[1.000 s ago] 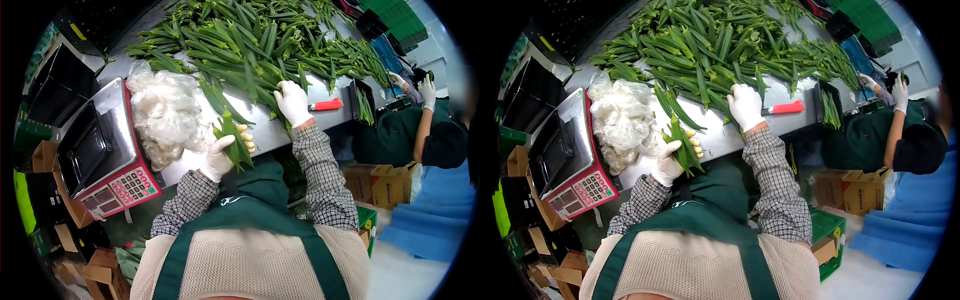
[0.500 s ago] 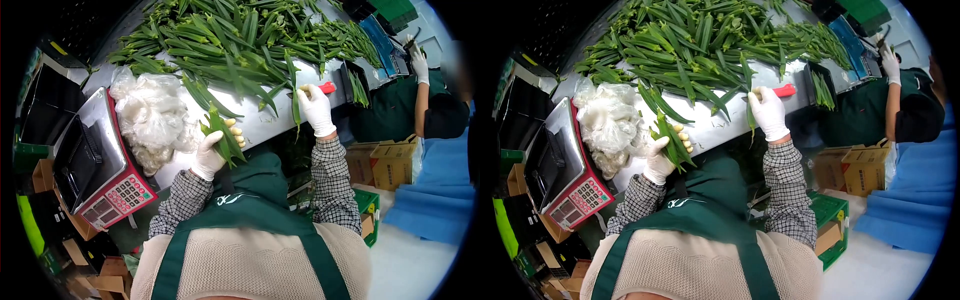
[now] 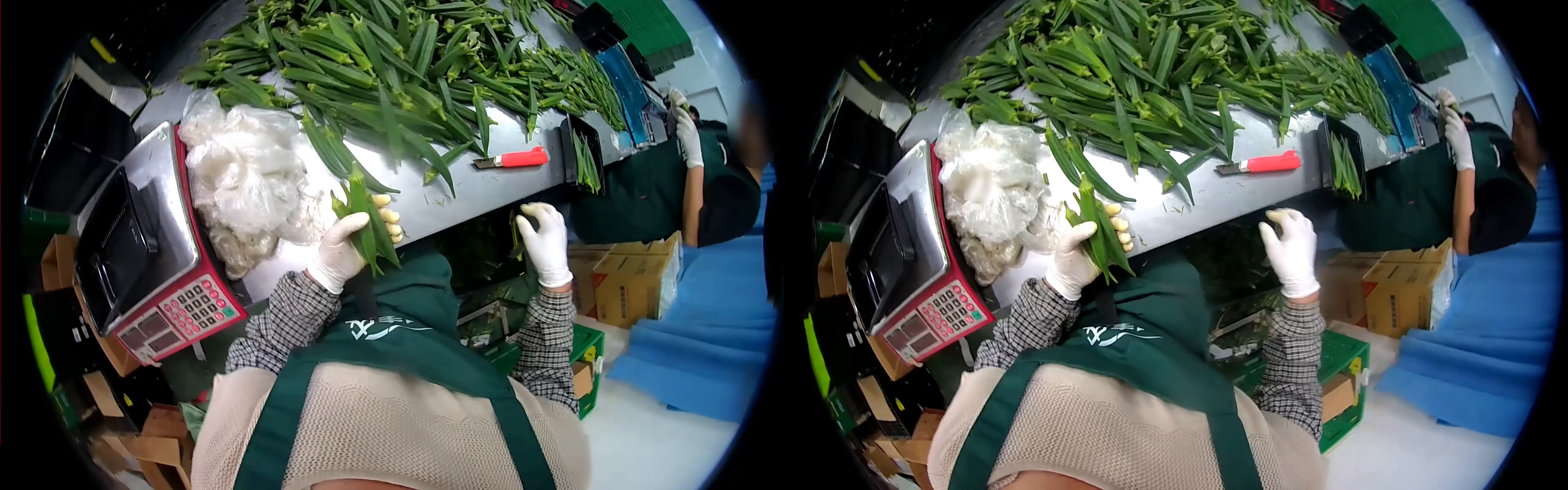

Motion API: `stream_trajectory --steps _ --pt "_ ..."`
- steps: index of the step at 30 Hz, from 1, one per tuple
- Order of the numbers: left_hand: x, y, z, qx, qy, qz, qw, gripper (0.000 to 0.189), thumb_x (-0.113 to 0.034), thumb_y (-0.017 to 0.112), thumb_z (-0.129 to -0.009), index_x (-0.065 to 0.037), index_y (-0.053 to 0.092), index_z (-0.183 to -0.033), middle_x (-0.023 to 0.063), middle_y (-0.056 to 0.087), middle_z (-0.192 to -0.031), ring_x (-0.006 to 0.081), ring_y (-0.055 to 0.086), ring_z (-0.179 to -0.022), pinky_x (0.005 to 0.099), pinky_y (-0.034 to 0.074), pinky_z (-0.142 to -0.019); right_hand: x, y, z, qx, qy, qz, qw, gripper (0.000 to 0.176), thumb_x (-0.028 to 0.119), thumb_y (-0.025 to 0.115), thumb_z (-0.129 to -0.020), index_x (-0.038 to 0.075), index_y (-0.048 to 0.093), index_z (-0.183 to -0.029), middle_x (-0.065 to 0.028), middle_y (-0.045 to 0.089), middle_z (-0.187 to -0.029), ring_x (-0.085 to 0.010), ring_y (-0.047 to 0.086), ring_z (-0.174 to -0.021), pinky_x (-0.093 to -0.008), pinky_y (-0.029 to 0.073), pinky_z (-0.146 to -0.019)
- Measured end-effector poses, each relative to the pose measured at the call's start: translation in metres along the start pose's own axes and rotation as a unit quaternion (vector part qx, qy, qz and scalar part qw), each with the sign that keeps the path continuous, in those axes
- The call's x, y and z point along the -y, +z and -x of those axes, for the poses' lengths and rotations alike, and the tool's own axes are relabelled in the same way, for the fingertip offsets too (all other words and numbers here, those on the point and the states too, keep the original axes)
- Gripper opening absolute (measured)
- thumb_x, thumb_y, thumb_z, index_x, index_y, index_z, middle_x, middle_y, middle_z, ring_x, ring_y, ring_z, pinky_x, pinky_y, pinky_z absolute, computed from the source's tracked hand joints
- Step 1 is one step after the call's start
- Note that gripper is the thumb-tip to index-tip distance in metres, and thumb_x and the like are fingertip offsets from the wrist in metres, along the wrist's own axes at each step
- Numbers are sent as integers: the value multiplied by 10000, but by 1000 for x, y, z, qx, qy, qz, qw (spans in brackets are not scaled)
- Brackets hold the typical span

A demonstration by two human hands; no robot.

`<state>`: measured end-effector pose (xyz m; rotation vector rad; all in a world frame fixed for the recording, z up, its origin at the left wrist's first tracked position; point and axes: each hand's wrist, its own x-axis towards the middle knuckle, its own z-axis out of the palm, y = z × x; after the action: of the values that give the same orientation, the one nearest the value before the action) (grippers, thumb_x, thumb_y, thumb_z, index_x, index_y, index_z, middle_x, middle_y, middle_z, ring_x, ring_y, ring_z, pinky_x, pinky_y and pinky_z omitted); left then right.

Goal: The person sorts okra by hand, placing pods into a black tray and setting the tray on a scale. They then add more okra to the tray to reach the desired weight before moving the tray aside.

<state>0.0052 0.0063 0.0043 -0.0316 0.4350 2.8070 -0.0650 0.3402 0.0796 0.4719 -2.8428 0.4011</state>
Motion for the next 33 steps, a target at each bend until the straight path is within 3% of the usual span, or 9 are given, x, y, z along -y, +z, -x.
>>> stream_trajectory --steps 3,7,13,17,19,22,26,31,33 --pt "0 0 -1 0 4 -7 1000 449 -181 535 -854 37 463 -1241 183 614 -1053 284 617 -946 439 480 -901 57 23 -46 -48 -85 -107 989 227 81 657 -785 22 634 -1003 -129 621 -935 -288 599 -902 -336 470 -809" --pt "0 0 1 12 31 -11 999 446 -173 537 -855 44 460 -1237 195 618 -1050 295 626 -936 446 490 -895 83 105 -112 -36 -41 -161 985 243 235 607 -842 46 637 -993 -142 629 -878 -318 595 -854 -393 474 -763" --pt "-1 0 3 7 21 0 1000 444 -147 530 -851 48 452 -1241 209 616 -1046 308 621 -934 438 489 -894 85 72 -129 -33 37 -299 953 180 176 549 -879 21 640 -883 -145 638 -777 -265 618 -716 -340 479 -670" --pt "-2 3 0 3 15 -20 1000 439 -155 524 -857 44 454 -1242 200 616 -1048 303 617 -933 430 487 -889 73 79 -124 -8 -11 -251 968 154 160 586 -856 27 649 -900 -127 641 -805 -233 613 -707 -317 482 -657" --pt "-3 4 1 3 6 -17 1000 437 -162 520 -861 43 456 -1242 196 613 -1059 299 614 -942 424 486 -893 90 95 -124 -48 -51 -197 978 226 236 616 -850 31 641 -939 -143 650 -838 -303 626 -780 -352 499 -725" --pt "-3 4 2 5 15 -24 1000 435 -161 518 -862 44 457 -1240 196 612 -1062 297 615 -942 421 487 -892 111 108 -136 24 43 -114 992 289 300 590 -864 23 647 -921 -158 661 -884 -343 615 -812 -365 490 -723" --pt "-1 1 4 -1 28 -23 999 456 -165 527 -848 48 452 -1244 199 608 -1064 290 616 -941 416 492 -880 106 116 -141 -23 77 -351 933 228 215 621 -854 -10 651 -850 -128 638 -746 -217 592 -672 -315 458 -647" --pt "-3 5 5 -5 6 -14 1000 455 -167 528 -846 45 453 -1242 191 605 -1060 289 616 -942 412 492 -877 94 -18 -95 -209 58 -239 946 128 104 628 -863 -20 642 -893 -80 629 -749 -133 564 -689 -262 462 -658" --pt "-3 4 4 3 4 -6 1000 451 -165 527 -850 44 452 -1243 189 604 -1059 288 614 -945 409 490 -879 61 -60 -59 -162 102 -201 961 109 76 625 -858 -31 632 -882 -87 632 -774 -132 574 -703 -265 466 -660"
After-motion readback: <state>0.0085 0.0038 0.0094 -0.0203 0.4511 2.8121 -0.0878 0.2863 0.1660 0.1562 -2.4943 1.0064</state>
